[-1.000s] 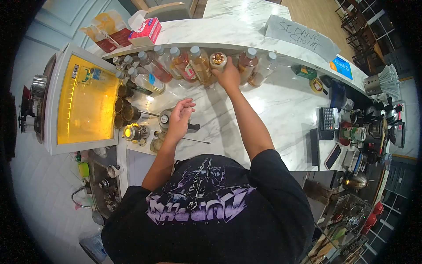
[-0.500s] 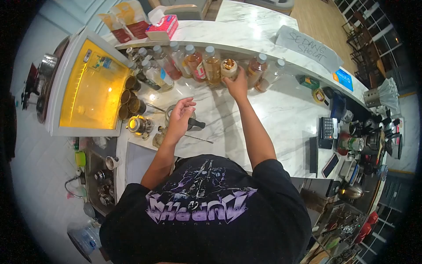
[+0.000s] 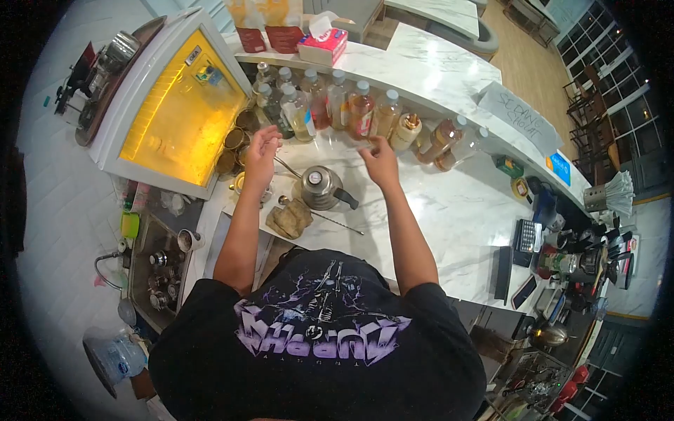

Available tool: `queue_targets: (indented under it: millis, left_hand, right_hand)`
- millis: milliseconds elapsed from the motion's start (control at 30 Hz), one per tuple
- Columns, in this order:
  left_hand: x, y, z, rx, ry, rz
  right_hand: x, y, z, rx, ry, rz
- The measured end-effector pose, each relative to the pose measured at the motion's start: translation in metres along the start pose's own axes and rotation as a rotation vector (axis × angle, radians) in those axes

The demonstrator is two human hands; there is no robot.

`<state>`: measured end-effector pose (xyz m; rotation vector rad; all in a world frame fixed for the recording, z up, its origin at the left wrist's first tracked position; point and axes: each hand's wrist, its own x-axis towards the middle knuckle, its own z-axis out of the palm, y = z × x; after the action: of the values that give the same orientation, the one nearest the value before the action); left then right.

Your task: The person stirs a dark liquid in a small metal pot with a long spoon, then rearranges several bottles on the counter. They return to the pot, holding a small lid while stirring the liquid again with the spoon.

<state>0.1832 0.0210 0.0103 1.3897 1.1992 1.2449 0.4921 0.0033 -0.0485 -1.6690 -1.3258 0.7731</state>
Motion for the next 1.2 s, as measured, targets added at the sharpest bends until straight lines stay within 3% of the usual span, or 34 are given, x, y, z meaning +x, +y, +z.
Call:
queue_targets:
  millis: [100,200,300,400,467,500,633,700,1000,1200]
  left_hand:
    - [0.019,-0.002,-0.023,0.012,0.095,0.041]
    - [0.044,-0.002,-0.042,0.148,0.137,0.055]
    - [0.09,-0.023,-0.06,0.328,0.15,0.031]
    - [0.122,-0.024,-0.06,0.423,0.136,0.005]
    - [0.137,-0.046,-0.059,0.559,0.083,0.191]
    - [0.135,-0.048,-0.058,0.561,0.077,0.188]
    - [0.144,-0.042,-0.049,0.658,0.006,0.148]
    - [0.144,-0.044,-0.043,0.654,0.018,0.173]
    - [0.134,-0.051,-0.025,0.606,0.104,0.278]
    - [0.093,-0.021,0.01,0.631,0.149,0.348]
  right_hand:
    - [0.026,-0.071,0.034,-0.13,-0.068,-0.141]
    - [0.053,-0.134,0.066,-0.178,-0.174,-0.135]
    - [0.075,-0.151,0.104,-0.252,-0.102,-0.284]
    - [0.085,-0.163,0.125,-0.345,-0.109,-0.21]
    - [0.092,-0.148,0.134,-0.361,-0.058,-0.259]
    - [0.089,-0.149,0.135,-0.368,-0.003,-0.307]
    - [0.071,-0.143,0.117,-0.353,-0.047,-0.198]
    - [0.058,-0.122,0.108,-0.268,0.156,-0.38]
    - [-0.003,-0.116,0.002,-0.088,0.349,-0.373]
    - [-0.048,-0.072,-0.085,-0.147,0.427,-0.167]
